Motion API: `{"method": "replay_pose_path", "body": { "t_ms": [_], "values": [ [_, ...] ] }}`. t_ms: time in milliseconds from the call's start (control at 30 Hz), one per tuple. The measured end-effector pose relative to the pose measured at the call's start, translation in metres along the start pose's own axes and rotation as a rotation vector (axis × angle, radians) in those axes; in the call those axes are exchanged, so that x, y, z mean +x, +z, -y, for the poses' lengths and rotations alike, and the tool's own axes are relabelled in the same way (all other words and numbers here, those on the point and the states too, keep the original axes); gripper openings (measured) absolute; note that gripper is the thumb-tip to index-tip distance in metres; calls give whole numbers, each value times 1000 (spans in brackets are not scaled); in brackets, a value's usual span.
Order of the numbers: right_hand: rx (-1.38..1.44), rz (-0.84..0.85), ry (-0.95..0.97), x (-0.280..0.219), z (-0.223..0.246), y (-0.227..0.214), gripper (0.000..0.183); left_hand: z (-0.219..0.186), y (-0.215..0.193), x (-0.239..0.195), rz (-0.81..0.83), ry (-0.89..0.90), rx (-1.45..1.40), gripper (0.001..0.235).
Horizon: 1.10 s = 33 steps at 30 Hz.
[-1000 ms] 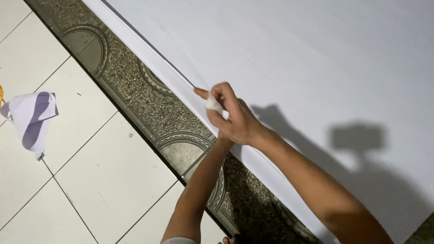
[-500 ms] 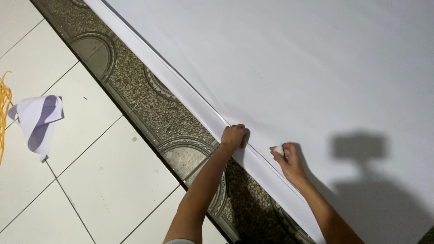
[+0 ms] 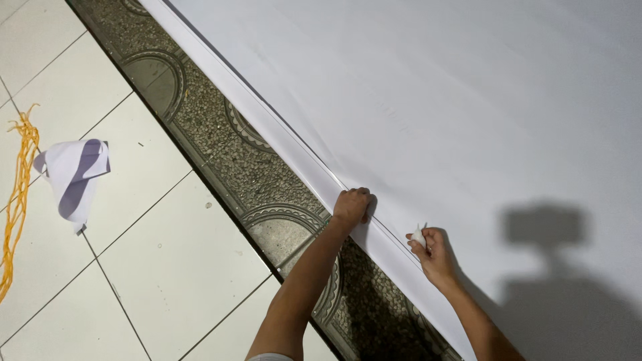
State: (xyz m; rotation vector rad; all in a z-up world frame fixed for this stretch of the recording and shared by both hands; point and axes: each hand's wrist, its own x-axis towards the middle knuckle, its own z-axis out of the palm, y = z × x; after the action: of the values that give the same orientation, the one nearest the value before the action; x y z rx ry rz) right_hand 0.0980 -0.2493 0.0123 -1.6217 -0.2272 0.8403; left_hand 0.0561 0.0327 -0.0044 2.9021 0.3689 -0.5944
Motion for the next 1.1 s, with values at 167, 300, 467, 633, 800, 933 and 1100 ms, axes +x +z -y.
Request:
{"method": "replay_pose_path", "body": {
  "t_ms": [167, 300, 467, 633, 800, 933, 1100],
  "values": [
    [-28, -3, 4, 5, -9, 6, 38, -3, -11, -4, 35, -10, 13, 66],
    [-43, -21, -31, 14, -26, 7, 38, -5, -18, -8, 27, -6, -3, 67],
    [-139, -34, -57, 11, -3, 10, 36, -7, -16, -4, 52, -17, 2, 70],
    [-177, -59, -44, 14, 6, 18, 36, -20, -43, -21, 82, -23, 87, 68],
    [-120, -83, -59, 14, 7, 25, 38, -16, -27, -11, 89, -16, 71, 65],
    [-64, -109, -57, 23, -24, 19, 42, -19, -31, -12, 106, -31, 108, 65],
    [-90, -114, -28, 23, -21, 15, 44, -17, -28, -9, 102, -13, 44, 68]
  ]
}}
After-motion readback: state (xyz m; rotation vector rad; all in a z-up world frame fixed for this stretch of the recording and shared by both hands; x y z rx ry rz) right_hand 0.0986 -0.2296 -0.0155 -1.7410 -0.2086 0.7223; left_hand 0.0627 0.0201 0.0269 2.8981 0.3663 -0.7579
